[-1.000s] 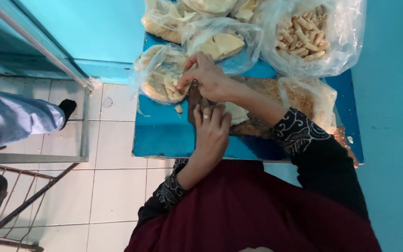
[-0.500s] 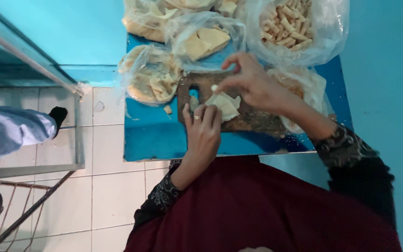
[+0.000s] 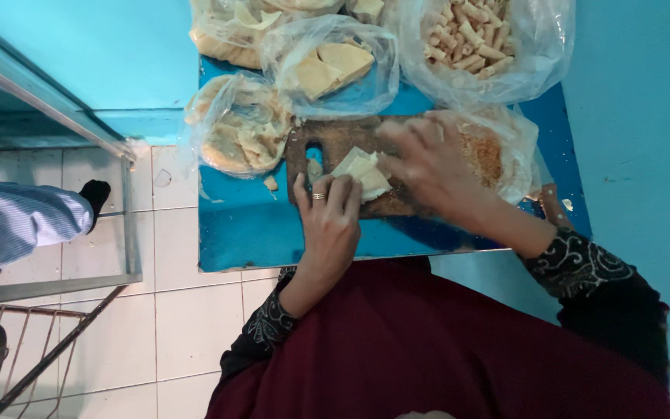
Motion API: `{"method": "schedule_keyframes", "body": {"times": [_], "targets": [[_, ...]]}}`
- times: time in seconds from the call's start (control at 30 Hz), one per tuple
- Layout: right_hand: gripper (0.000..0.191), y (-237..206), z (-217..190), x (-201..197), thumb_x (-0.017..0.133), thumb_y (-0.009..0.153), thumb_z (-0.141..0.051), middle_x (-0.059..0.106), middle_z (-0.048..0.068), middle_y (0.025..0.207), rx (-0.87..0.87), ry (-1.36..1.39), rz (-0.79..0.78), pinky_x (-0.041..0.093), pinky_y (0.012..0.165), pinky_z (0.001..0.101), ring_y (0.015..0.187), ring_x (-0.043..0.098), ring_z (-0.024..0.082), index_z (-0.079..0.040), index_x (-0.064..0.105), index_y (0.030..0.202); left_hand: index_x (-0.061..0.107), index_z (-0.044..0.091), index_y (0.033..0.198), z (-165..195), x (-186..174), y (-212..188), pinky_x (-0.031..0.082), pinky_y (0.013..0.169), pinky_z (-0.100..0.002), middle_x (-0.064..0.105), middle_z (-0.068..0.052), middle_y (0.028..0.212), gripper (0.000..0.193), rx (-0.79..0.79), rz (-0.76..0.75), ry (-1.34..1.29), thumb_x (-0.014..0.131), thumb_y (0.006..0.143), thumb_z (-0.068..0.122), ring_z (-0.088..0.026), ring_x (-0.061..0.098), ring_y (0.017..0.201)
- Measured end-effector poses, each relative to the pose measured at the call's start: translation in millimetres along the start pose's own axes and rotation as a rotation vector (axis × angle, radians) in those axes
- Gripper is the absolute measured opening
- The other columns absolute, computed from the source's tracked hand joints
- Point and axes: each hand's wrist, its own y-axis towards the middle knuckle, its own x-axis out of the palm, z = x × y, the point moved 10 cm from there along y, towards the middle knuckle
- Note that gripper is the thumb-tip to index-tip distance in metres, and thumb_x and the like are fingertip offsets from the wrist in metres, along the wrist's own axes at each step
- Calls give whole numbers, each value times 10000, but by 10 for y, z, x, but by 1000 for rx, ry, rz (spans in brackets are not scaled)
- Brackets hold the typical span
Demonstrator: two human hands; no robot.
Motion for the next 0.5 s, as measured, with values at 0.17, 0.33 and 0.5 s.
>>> {"method": "schedule_keyframes", "body": {"times": [0.17,0.33,0.5], "targets": [[345,43,-124,-19,686,927,-172,523,44,1430,-46,-7,65,316,1155,534,1254,482,265,-156,709,1271,687,-1,1169,4,15,-2,322,1147,-640,593,-108,1193,306,-11,11,10,615,876,52,-300,554,1175],[414,170,-71,24,670,873,-193,521,47,1434,-44,-165,-1,332,1128,539,1235,485,242,-181,718,1284,683,-3,1167,10,9,0,320,1145,-640,592,-110,1180,290,-12,8,14,616,893,66,-301,555,1166],[333,476,60,-183,667,922,-114,495,91,1450,-12,91,79,359,1087,507,1264,464,314,-155,738,1245,666,-21,1182,40,-20,8,318,1146,-647,593,-126,1181,316,5,9,23,613,884,68,-317,556,1166]]}}
